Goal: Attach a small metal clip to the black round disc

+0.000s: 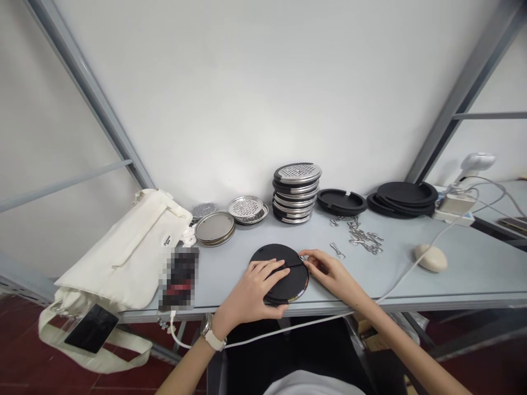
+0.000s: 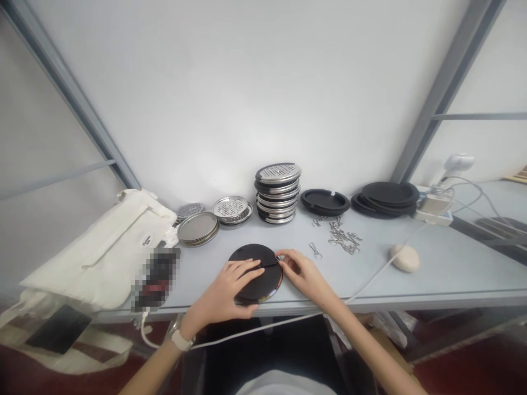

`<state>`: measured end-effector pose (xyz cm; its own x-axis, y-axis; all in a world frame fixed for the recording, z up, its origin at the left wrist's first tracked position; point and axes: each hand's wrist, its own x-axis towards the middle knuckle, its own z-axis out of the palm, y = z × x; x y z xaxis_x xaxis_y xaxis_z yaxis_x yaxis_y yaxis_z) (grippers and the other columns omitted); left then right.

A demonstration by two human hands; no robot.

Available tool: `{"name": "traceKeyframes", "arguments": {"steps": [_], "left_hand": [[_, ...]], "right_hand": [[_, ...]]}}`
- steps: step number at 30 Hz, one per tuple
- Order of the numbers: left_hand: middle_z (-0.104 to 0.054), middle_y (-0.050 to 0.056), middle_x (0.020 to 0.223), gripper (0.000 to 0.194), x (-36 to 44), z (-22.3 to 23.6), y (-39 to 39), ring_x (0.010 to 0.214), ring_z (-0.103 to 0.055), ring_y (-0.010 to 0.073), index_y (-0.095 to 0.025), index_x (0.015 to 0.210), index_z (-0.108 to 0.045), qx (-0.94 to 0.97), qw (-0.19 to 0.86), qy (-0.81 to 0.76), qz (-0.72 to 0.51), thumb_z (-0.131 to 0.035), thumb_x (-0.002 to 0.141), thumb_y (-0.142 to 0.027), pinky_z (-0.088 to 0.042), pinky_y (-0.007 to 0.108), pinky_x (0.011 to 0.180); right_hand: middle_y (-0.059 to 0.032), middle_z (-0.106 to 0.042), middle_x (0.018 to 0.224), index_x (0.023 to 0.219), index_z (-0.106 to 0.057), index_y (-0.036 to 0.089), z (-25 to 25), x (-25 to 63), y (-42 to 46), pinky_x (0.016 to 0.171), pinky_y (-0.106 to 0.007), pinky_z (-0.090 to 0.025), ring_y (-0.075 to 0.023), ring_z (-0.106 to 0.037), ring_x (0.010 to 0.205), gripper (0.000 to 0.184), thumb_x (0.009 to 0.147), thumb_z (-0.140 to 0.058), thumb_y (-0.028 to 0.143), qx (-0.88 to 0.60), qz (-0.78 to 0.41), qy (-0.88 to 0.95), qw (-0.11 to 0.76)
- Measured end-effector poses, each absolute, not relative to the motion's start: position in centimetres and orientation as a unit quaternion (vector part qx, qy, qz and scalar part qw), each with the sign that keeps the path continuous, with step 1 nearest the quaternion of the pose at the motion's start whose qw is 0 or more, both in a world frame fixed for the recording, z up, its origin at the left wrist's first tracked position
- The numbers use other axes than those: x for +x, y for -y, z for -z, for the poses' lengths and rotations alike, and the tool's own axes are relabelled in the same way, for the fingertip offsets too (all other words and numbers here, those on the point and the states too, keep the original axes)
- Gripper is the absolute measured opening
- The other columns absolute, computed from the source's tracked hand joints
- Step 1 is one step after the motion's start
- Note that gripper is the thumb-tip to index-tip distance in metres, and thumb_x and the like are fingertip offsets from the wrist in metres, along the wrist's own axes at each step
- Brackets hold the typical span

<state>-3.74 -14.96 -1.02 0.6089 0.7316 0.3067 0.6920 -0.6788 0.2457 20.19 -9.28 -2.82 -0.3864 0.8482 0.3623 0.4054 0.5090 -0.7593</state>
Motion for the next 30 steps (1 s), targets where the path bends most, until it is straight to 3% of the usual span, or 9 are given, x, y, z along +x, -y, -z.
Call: {"name": "traceKeyframes", "arguments": {"steps": [6,14,30], "left_hand": [[-0.041,0.007,0.146,0.072,-3.77,0.94,15.01,0.134,-0.037,0.0288,-0.026,0.139,-0.041,0.896,0.046,-0.398,-0.189,-0.068,0.074,-0.037,-0.031,0.046,0.109],[-0.04,0.007,0.147,0.071,-3.67,1.0,14.93,0.134,-0.036,0.0275,-0.025,0.139,-0.04,0.896,0.046,-0.4,-0.189,-0.068,0.075,-0.038,-0.031,0.045,0.11],[-0.04,0.008,0.147,0.07,-3.74,0.88,14.93,0.134,-0.036,0.0281,-0.025,0.14,-0.04,0.898,0.048,-0.397,-0.186,-0.067,0.076,-0.039,-0.031,0.045,0.109]], "right_hand": [[-0.0029,-0.06,0.071,0.106,-0.063,0.019,3.08,20.25,9.23,0.06,-0.03,-0.05,-0.0167,-0.056,0.063,0.031,0.094,-0.045,0.04,-0.405,-0.278,0.78,0.388],[-0.0056,-0.062,0.083,0.115,-0.062,0.019,3.15,20.27,9.36,0.076,-0.035,-0.052,-0.0195,-0.061,0.078,0.033,0.094,-0.047,0.04,-0.397,-0.285,0.77,0.41],[-0.0047,-0.058,0.083,0.113,-0.061,0.02,3.17,20.16,9.42,0.069,-0.032,-0.052,-0.0177,-0.06,0.072,0.028,0.095,-0.045,0.034,-0.393,-0.267,0.792,0.382]]}}
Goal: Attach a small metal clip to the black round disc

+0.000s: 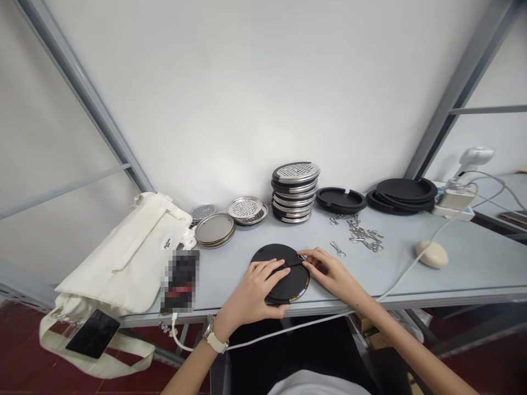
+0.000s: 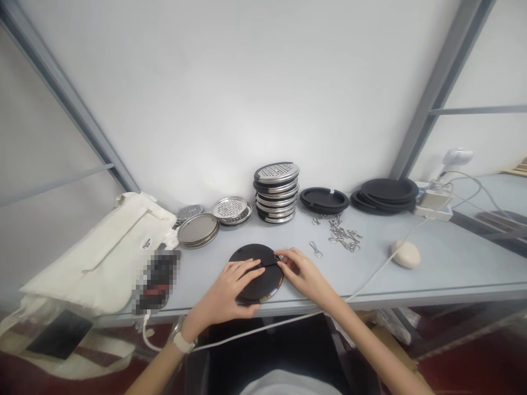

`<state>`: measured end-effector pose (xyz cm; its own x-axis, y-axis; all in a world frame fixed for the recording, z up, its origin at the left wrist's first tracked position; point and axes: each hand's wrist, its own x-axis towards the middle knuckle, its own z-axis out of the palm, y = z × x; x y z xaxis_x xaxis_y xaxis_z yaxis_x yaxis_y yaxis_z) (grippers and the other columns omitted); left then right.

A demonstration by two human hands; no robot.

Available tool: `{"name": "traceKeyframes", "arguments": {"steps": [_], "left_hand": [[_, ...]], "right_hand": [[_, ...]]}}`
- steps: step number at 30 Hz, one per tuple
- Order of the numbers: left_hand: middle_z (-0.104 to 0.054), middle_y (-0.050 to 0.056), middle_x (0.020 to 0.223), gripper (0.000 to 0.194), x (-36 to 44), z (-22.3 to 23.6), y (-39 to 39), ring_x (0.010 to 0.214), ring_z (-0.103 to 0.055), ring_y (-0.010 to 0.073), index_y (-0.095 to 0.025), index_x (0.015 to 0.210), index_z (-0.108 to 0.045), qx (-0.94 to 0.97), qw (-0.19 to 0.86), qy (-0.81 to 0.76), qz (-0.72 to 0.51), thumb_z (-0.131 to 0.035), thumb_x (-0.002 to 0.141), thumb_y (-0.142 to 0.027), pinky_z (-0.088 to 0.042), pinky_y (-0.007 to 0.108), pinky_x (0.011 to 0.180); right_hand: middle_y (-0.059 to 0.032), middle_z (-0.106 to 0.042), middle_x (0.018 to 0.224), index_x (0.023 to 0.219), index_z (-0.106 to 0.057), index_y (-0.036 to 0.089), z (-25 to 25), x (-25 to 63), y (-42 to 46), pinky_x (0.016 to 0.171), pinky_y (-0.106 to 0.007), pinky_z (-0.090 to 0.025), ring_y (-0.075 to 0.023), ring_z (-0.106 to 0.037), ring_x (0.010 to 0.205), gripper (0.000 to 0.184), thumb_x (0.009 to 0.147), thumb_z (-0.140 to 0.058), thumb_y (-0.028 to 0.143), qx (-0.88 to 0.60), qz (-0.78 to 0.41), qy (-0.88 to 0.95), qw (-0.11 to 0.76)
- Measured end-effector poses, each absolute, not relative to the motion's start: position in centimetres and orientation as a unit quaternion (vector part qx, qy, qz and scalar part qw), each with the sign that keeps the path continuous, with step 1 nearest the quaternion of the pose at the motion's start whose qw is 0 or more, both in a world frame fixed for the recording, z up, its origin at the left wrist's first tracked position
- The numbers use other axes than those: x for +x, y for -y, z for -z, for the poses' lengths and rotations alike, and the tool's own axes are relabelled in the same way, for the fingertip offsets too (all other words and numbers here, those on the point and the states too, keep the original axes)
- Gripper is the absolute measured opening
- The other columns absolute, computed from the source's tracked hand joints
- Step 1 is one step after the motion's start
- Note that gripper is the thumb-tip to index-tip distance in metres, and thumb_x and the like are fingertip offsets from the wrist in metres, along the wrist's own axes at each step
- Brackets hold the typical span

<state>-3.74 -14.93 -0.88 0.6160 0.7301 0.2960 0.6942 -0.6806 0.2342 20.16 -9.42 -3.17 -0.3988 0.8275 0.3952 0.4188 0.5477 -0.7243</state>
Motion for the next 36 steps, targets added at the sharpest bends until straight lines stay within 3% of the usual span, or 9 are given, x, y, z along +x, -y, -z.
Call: {"name": "traceKeyframes", "arguments": {"steps": [36], "left_hand": [[-0.04,0.006,0.147,0.071,-3.75,1.08,14.87,0.134,-0.036,0.027,-0.025,0.139,-0.041,0.898,0.048,-0.396,-0.187,-0.069,0.074,-0.038,-0.03,0.044,0.11]], "right_hand": [[-0.0016,-0.063,0.074,0.112,-0.057,0.02,3.02,20.2,9.38,0.07,-0.028,-0.049,-0.0173,-0.06,0.068,0.026,0.095,-0.042,0.034,-0.397,-0.299,0.787,0.366]]}}
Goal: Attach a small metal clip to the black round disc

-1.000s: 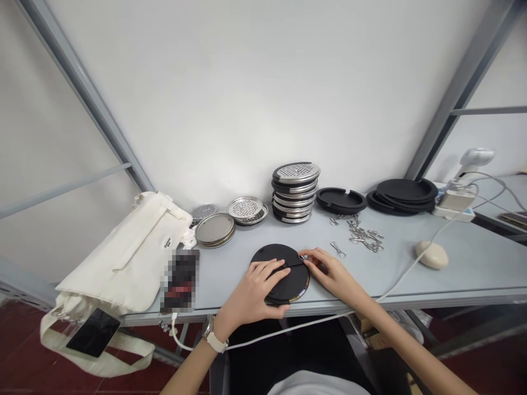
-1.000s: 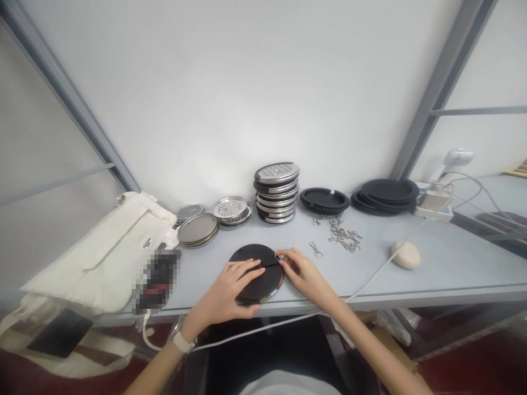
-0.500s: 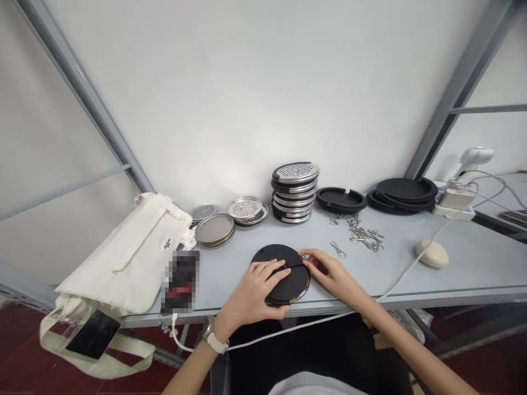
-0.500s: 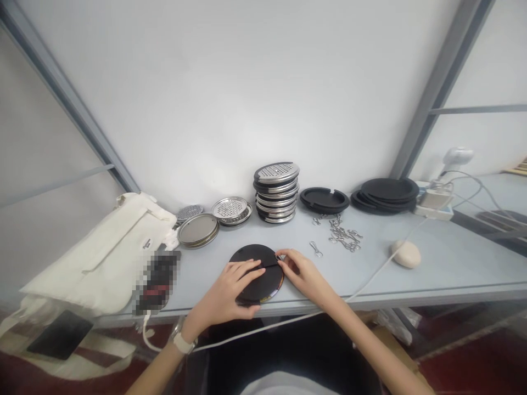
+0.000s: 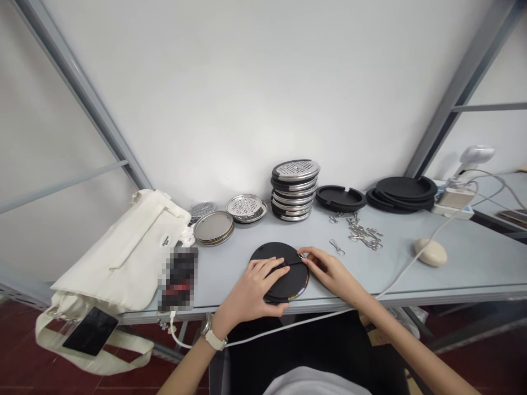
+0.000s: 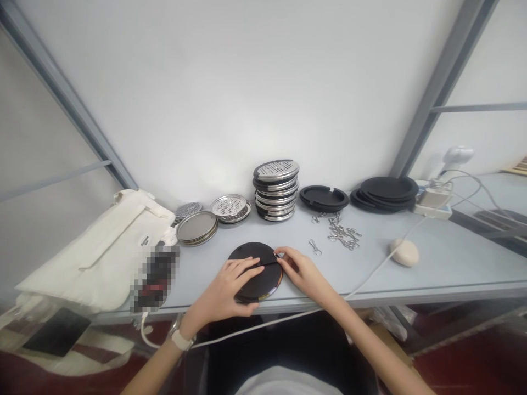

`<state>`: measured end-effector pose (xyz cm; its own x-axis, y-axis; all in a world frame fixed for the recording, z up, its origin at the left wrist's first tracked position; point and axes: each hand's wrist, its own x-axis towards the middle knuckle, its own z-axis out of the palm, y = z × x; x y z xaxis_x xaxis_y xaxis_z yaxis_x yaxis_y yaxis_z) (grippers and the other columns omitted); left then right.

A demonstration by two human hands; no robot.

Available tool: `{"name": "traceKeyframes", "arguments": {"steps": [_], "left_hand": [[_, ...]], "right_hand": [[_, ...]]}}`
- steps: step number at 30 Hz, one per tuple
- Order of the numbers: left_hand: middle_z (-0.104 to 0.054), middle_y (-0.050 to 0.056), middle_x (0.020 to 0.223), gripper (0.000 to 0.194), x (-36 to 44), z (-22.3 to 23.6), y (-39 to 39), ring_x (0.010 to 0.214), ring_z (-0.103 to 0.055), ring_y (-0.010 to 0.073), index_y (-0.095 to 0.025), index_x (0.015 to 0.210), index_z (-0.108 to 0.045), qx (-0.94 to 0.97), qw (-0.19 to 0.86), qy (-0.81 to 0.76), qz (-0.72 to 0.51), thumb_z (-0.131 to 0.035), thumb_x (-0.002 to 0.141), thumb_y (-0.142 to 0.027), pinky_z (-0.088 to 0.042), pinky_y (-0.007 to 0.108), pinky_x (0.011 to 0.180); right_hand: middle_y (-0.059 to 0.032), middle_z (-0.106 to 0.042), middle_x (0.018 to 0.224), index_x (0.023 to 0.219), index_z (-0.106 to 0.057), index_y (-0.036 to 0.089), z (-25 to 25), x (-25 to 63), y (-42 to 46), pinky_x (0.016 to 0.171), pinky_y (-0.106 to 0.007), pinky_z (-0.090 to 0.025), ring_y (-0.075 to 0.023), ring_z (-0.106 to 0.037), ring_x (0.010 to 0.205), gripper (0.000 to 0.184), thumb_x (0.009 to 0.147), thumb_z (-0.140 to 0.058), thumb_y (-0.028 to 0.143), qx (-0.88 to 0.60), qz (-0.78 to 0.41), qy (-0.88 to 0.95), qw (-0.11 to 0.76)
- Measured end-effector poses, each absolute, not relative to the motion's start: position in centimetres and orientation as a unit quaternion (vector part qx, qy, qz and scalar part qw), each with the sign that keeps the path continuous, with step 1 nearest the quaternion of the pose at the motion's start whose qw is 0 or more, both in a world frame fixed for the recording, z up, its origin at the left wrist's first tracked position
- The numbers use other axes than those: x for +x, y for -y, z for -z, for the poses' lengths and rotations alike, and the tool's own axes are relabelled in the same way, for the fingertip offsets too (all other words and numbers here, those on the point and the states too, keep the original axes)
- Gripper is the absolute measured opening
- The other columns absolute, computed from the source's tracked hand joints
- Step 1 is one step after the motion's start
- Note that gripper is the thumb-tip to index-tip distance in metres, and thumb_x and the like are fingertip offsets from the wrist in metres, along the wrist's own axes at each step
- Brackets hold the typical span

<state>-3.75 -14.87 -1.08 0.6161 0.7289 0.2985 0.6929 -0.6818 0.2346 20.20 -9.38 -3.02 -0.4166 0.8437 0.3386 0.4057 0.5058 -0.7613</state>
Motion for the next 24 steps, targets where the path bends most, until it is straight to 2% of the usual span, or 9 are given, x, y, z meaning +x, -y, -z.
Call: {"name": "traceKeyframes", "arguments": {"steps": [24], "left_hand": [[-0.04,0.007,0.147,0.071,-3.75,1.19,14.84,0.134,-0.037,0.0271,-0.025,0.139,-0.042,0.895,0.05,-0.399,-0.191,-0.069,0.074,-0.039,-0.03,0.044,0.109]], "right_hand": [[0.0015,-0.054,0.066,0.107,-0.058,0.018,2.6,20.38,9.44,0.063,-0.027,-0.044,-0.0161,-0.053,0.064,0.029,0.095,-0.044,0.04,-0.403,-0.343,0.768,0.36]]}}
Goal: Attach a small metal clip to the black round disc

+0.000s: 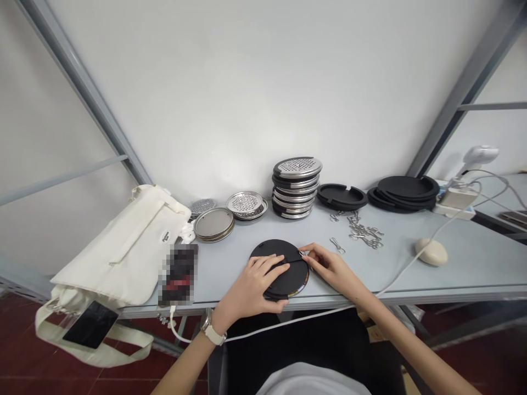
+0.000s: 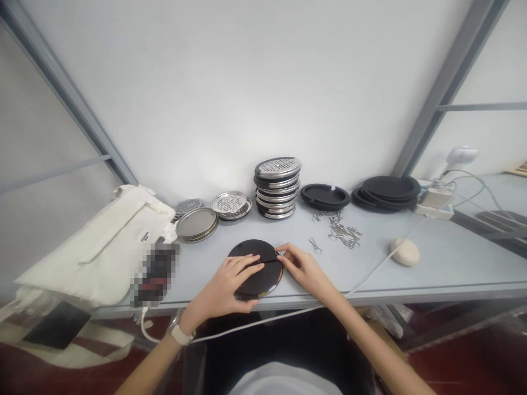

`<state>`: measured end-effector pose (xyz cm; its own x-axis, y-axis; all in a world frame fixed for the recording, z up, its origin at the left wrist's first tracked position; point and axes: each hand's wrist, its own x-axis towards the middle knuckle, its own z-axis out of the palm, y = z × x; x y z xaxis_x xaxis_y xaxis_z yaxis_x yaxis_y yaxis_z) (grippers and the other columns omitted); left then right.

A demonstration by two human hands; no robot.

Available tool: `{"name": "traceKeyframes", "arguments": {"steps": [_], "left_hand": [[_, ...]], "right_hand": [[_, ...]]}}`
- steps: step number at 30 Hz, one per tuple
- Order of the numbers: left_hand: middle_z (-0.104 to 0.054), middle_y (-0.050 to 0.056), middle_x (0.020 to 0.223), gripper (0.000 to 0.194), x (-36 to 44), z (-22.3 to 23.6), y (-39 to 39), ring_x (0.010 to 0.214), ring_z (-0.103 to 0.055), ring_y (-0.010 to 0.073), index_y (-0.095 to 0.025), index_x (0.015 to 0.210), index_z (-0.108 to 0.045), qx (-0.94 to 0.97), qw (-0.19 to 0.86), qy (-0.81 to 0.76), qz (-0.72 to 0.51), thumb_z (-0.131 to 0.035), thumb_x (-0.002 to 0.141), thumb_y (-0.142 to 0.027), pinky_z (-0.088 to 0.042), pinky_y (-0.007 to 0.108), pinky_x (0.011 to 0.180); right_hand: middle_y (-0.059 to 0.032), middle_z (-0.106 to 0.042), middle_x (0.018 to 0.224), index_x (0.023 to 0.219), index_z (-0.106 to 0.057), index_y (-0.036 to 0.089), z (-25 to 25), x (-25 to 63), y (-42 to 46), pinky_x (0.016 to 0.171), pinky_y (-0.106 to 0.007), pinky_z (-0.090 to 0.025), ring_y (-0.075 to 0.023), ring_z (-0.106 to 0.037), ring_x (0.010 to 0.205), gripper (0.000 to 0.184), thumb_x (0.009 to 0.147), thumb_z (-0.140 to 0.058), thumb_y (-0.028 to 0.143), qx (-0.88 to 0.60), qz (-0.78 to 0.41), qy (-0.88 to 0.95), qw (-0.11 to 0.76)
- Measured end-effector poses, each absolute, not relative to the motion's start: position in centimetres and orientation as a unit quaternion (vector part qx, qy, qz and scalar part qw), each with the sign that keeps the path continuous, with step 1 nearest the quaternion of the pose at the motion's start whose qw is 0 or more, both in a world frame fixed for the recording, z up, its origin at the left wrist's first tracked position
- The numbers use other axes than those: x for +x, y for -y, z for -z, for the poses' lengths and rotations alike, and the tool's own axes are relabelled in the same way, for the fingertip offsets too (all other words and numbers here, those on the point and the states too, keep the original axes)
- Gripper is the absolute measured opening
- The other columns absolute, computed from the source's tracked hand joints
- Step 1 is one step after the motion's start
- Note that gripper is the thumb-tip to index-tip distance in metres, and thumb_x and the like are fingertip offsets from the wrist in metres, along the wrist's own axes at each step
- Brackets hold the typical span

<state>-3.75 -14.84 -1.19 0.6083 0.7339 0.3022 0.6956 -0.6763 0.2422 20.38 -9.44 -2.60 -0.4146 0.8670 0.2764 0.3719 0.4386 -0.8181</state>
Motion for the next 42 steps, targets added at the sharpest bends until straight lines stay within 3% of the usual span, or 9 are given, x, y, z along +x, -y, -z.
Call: {"name": "traceKeyframes", "arguments": {"steps": [13,19,26,34,42], "left_hand": [[-0.042,0.008,0.145,0.071,-3.61,1.01,14.89,0.135,-0.036,0.0271,-0.024,0.14,-0.04,0.9,0.044,-0.389,-0.19,-0.067,0.076,-0.038,-0.032,0.043,0.108],[-0.04,0.007,0.147,0.071,-3.66,1.19,14.79,0.135,-0.035,0.0264,-0.024,0.14,-0.039,0.9,0.045,-0.39,-0.189,-0.067,0.076,-0.039,-0.03,0.043,0.11],[-0.042,0.008,0.146,0.072,-3.63,1.18,14.79,0.135,-0.036,0.0273,-0.025,0.14,-0.039,0.901,0.04,-0.388,-0.189,-0.067,0.076,-0.039,-0.031,0.043,0.109],[-0.041,0.009,0.146,0.071,-3.66,1.18,14.75,0.135,-0.036,0.0276,-0.025,0.14,-0.038,0.902,0.039,-0.385,-0.19,-0.066,0.076,-0.039,-0.031,0.044,0.109],[-0.041,0.007,0.146,0.071,-3.67,1.08,14.81,0.135,-0.035,0.0259,-0.025,0.139,-0.039,0.902,0.038,-0.387,-0.188,-0.067,0.076,-0.038,-0.03,0.043,0.11]], "right_hand": [[0.0012,-0.058,0.065,0.109,-0.057,0.019,2.43,20.4,9.72,0.061,-0.027,-0.044,-0.0155,-0.054,0.061,0.028,0.096,-0.041,0.038,-0.409,-0.311,0.784,0.348],[0.0019,-0.055,0.061,0.099,-0.059,0.019,2.46,20.21,9.96,0.057,-0.026,-0.041,-0.0148,-0.05,0.057,0.029,0.096,-0.039,0.04,-0.42,-0.288,0.783,0.357],[-0.0009,-0.057,0.074,0.118,-0.05,0.019,2.9,20.16,9.79,0.069,-0.03,-0.048,-0.0173,-0.057,0.069,0.029,0.096,-0.042,0.037,-0.41,-0.293,0.77,0.391],[-0.0095,-0.061,0.097,0.113,-0.061,0.021,2.86,20.23,9.63,0.083,-0.037,-0.049,-0.0214,-0.059,0.088,0.03,0.097,-0.037,0.032,-0.395,-0.251,0.795,0.385],[-0.009,-0.061,0.099,0.116,-0.062,0.021,2.62,20.33,9.78,0.077,-0.035,-0.051,-0.0187,-0.06,0.078,0.031,0.095,-0.042,0.033,-0.401,-0.271,0.789,0.378]]}}
